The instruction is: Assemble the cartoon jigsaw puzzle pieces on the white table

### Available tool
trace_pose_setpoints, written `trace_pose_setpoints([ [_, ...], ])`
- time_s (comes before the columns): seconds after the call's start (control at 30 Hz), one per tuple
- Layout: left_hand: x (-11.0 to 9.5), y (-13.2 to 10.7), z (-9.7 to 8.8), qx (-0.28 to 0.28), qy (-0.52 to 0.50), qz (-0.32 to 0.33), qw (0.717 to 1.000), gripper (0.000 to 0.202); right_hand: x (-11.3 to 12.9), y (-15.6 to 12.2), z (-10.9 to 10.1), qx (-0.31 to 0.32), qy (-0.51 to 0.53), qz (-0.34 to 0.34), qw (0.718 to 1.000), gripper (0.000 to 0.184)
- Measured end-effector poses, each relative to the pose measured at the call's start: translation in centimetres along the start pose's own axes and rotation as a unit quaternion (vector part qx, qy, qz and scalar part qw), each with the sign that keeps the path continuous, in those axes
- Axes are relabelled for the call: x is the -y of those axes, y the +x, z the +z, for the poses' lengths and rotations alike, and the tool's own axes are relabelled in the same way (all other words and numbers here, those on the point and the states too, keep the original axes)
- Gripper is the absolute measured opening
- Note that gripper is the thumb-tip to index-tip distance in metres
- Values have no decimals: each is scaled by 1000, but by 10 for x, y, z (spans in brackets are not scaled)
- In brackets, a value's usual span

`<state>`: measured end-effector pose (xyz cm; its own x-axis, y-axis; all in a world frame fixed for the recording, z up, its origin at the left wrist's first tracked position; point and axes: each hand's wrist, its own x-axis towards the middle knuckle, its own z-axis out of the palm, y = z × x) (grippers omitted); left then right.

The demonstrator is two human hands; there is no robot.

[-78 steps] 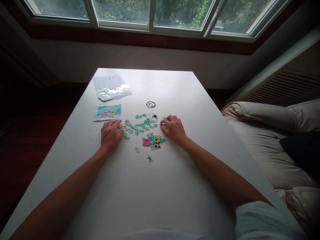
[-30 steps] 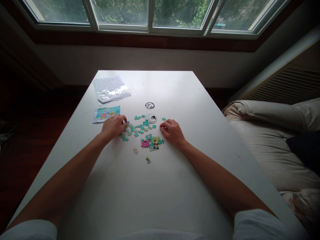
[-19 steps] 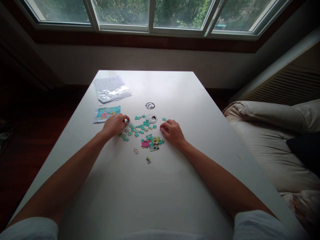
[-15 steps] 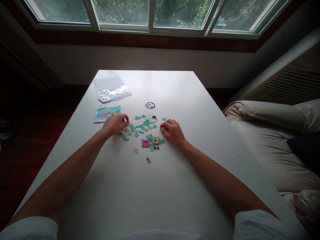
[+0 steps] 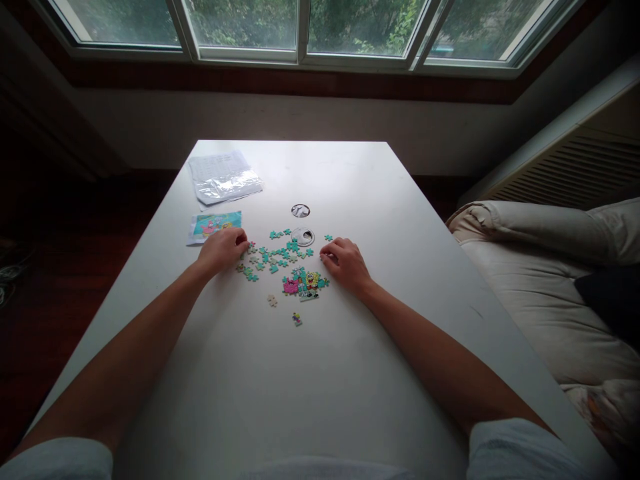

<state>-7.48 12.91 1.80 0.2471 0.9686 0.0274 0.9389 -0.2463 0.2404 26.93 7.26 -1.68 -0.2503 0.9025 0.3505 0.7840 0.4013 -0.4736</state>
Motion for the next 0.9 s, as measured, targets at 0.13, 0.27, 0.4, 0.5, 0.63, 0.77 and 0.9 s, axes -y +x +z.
trace_pose_setpoints([
  [0.13,11,-11,-1,-34,-22,-19,999,23,-1,2,-4,-31,10,1,999,12],
  [0.27,14,-26,0,-52,-35,-27,998,22,-8,6,-8,-80,30,33,996,15],
  [0.4,8,-40,5,-81,-31,2,996,24,-19,9,-10,-108,59,60,991,18],
  [0.5,5,-44,6,-88,-36,6,995,25,-27,10,-11,-116,65,80,988,21],
  [0.63,3,-45,7,-80,-44,8,996,26,-34,12,-16,-98,57,80,990,22],
  [0.77,2,-44,10,-80,-48,19,995,26,-32,11,-22,-30,28,21,999,15],
  [0.9,0,-46,11,-82,-46,30,995,26,-20,7,-23,38,-45,-44,997,11],
])
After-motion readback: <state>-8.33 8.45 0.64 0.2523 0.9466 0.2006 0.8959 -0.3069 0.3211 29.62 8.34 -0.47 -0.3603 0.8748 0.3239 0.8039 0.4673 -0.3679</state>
